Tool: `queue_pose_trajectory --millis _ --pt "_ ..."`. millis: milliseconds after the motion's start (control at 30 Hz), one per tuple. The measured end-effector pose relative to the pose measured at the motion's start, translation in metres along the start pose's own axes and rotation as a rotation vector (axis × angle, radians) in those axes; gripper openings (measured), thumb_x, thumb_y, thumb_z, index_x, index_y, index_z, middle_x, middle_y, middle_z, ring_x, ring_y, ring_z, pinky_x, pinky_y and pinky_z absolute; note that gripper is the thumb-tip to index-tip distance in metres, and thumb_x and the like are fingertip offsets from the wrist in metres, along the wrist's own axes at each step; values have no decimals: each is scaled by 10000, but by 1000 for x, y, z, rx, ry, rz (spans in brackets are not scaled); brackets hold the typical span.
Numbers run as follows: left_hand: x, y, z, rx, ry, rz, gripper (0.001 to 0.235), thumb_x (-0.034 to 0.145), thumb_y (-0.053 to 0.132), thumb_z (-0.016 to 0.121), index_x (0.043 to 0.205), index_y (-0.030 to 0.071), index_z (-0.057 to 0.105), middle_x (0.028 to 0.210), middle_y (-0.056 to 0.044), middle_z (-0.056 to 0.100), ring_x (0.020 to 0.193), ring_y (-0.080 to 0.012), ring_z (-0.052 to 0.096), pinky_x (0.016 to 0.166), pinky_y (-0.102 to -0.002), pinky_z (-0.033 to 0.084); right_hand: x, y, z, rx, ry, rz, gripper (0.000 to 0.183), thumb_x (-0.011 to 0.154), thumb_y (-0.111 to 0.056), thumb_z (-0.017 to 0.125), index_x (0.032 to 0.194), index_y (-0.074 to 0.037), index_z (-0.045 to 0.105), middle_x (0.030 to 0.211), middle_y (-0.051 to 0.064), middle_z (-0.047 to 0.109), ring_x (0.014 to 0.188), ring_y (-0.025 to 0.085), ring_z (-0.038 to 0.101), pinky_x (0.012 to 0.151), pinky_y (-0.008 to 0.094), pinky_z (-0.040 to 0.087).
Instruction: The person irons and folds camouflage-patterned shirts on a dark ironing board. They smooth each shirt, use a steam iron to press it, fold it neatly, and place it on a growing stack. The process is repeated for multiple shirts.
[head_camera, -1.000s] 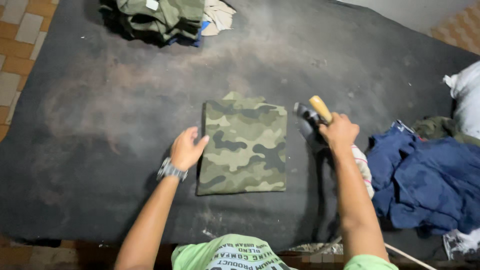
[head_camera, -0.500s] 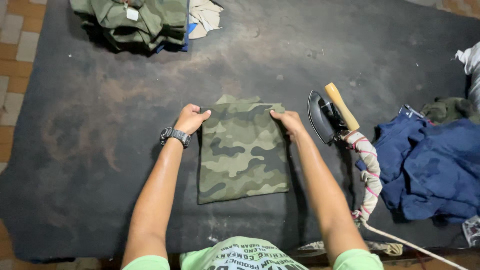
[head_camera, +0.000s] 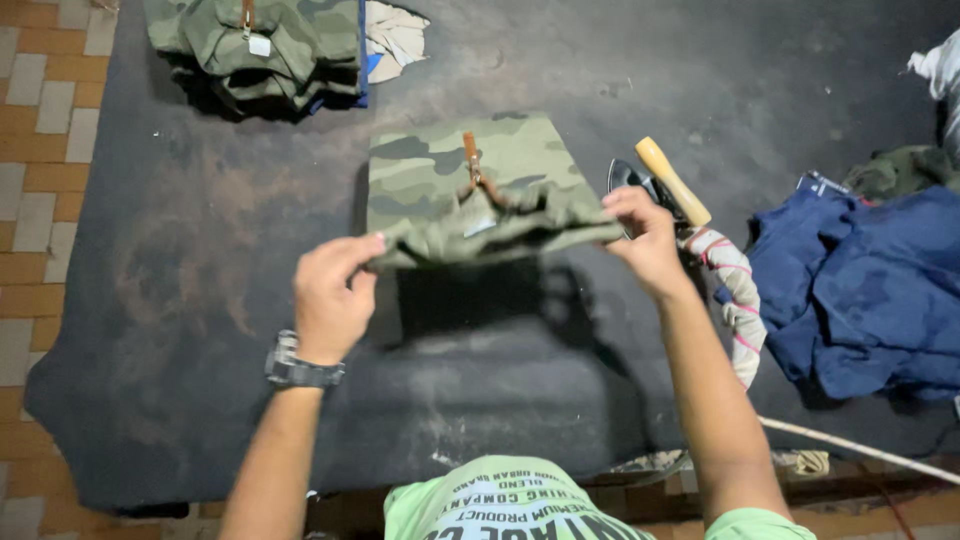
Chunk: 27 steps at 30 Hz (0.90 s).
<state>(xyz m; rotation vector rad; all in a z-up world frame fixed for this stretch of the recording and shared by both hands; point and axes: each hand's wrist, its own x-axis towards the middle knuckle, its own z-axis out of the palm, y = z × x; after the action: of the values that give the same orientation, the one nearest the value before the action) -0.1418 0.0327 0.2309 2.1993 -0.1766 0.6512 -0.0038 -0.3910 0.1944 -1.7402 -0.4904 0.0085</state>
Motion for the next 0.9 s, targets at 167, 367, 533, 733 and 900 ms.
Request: queue_pose_trajectory --millis 167,367,533,733,900 --pt "-94 -29 66 135 -201 -73 177 833 -16 674 966 74 749 1116 -108 755 1026 -316 707 935 -419 556 -97 72 46 -396 92 283 297 699 43 782 966 -73 723 917 33 649 828 138 607 752 267 522" --pt "-148 -55 92 -328 -2 -747 207 908 169 722 1051 22 701 972 -134 763 838 -243 741 758 -348 596 -113 72 61 -560 227 561 196 877 -193 673 1034 -140 779 956 40 761 889 181 715 809 335 541" --pt "-130 -67 117 16 -179 -854 254 881 207 794 992 -9 721 877 -144 780 765 -194 738 704 -305 556 -89 45 82 -908 182 526 280 840 -354 796 923 -90 750 864 93 730 829 299 695 713 424 525" --pt "-147 -81 134 -656 -81 -1158 210 944 187 682 1041 29 582 804 -86 725 671 -168 701 577 -303 556 -97 57 79 -494 253 682 302 906 -324 732 1089 -96 659 731 97 692 743 331 687 707 447 535" --pt "-136 -75 116 -285 -307 -990 324 921 230 727 1094 22 547 815 -174 738 691 -272 690 622 -391 542 -88 44 75 -792 132 635 371 881 -294 756 1170 -102 625 755 78 714 780 322 691 693 481 504"
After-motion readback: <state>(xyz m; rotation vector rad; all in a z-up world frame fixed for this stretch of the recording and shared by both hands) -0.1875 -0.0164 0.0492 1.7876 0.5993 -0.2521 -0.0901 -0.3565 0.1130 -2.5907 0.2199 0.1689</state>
